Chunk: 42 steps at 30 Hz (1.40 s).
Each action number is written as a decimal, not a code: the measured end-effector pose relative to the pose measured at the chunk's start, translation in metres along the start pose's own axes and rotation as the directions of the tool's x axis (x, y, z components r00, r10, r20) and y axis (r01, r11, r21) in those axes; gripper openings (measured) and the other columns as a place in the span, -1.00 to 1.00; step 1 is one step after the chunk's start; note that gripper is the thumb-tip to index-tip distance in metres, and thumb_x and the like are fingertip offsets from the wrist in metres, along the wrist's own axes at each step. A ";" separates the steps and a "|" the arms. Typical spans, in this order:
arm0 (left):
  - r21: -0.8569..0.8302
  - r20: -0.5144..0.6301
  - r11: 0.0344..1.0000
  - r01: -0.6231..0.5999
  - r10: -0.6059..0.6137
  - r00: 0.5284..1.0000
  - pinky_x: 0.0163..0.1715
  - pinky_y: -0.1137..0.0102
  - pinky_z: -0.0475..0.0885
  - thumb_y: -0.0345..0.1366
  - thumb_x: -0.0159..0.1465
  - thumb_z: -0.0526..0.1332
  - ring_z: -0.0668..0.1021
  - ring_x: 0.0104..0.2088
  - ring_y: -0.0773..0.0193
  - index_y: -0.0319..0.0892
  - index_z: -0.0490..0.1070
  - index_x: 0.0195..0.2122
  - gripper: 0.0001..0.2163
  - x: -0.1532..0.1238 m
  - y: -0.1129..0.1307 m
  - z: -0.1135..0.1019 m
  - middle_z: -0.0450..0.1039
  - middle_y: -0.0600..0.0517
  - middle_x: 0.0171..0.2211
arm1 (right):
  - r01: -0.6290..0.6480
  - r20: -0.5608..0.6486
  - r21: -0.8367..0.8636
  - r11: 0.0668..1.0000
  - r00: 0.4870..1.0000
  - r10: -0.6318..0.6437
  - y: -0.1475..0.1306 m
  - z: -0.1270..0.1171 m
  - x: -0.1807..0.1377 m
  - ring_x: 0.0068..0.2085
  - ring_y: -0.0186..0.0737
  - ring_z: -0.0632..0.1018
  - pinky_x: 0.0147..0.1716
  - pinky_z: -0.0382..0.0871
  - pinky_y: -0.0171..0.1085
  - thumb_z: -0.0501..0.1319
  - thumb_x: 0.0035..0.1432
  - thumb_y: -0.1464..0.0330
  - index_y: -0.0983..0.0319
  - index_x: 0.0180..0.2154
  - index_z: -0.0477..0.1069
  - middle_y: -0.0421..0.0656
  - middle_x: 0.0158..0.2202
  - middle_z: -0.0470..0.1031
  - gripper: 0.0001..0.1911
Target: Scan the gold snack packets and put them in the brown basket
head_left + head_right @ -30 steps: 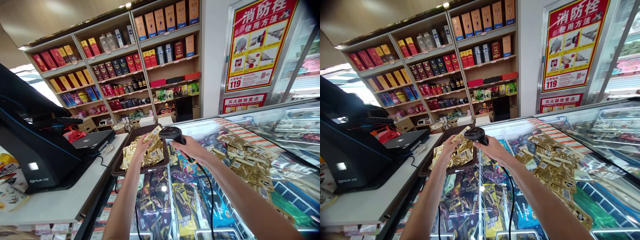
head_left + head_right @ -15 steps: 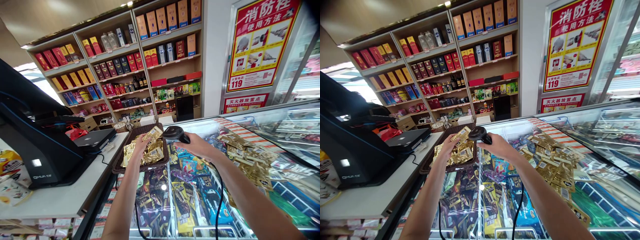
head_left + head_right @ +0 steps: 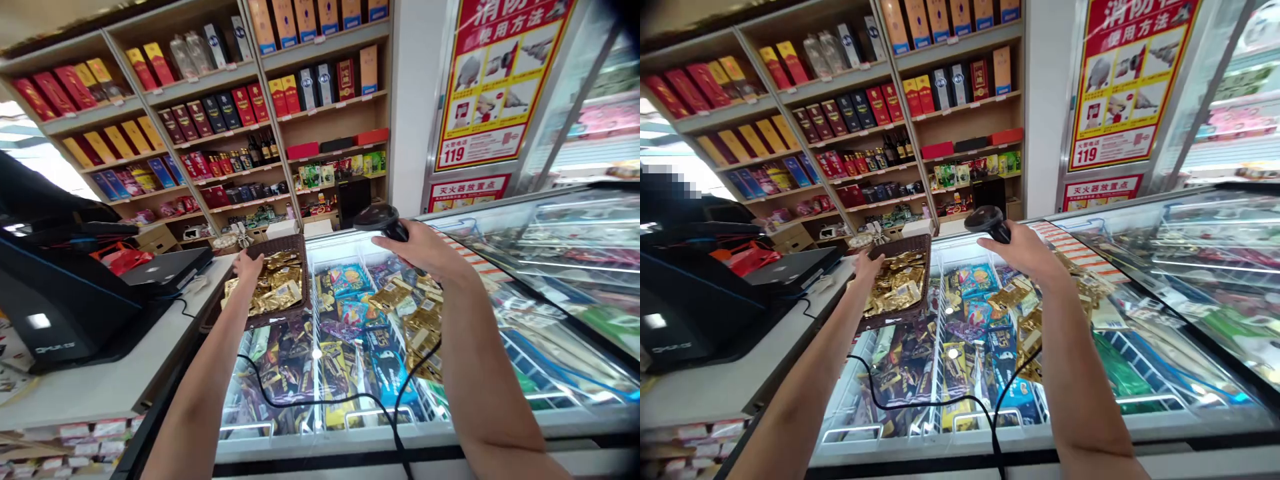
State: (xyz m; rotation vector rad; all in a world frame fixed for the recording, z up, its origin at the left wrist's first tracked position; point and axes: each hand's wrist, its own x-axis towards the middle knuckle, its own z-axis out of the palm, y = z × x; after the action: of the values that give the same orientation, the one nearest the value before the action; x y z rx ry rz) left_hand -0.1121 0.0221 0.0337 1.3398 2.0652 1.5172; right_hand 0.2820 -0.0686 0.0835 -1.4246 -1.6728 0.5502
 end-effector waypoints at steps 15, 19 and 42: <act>0.202 0.837 0.779 -0.594 0.177 0.517 0.25 0.06 0.19 0.08 0.16 0.34 0.22 0.33 -0.22 -0.22 0.36 0.07 -0.41 -0.211 0.033 0.198 0.25 -0.34 0.27 | 0.058 -0.024 -0.029 0.998 0.998 -0.058 -0.005 -0.008 -0.003 -0.41 -0.20 0.43 -0.43 0.19 -0.27 0.35 0.10 0.03 0.23 -0.24 0.47 -0.15 -0.42 0.49 -0.60; 0.211 0.842 0.797 -0.566 0.146 0.520 0.07 0.21 0.36 -0.07 0.07 0.45 0.43 0.15 -0.09 -0.20 0.31 0.06 -0.41 -0.202 0.034 0.179 0.40 -0.26 0.12 | 0.065 -0.009 -0.048 0.997 0.998 -0.065 -0.006 -0.002 -0.003 -0.40 -0.17 0.45 -0.42 0.21 -0.27 0.35 0.09 0.01 0.23 -0.22 0.50 -0.13 -0.41 0.51 -0.57; 0.043 0.391 0.928 -0.370 0.325 0.861 -0.18 0.33 0.36 -0.32 0.04 0.40 0.58 -0.16 0.05 -0.13 0.50 -0.07 -0.61 -0.055 0.027 -0.011 0.61 -0.01 -0.17 | -0.083 0.316 0.439 0.894 0.946 -0.067 -0.037 0.046 -0.018 -0.64 -0.40 0.22 -0.65 0.06 -0.36 0.38 -0.02 -0.14 0.21 -0.32 0.39 -0.32 -0.68 0.27 -0.44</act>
State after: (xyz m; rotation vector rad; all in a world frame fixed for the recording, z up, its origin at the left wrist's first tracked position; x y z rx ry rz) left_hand -0.0745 -0.0269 0.0446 1.9633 1.7544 1.1425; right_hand 0.2230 -0.0866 0.0815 -1.0383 -1.6440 1.1483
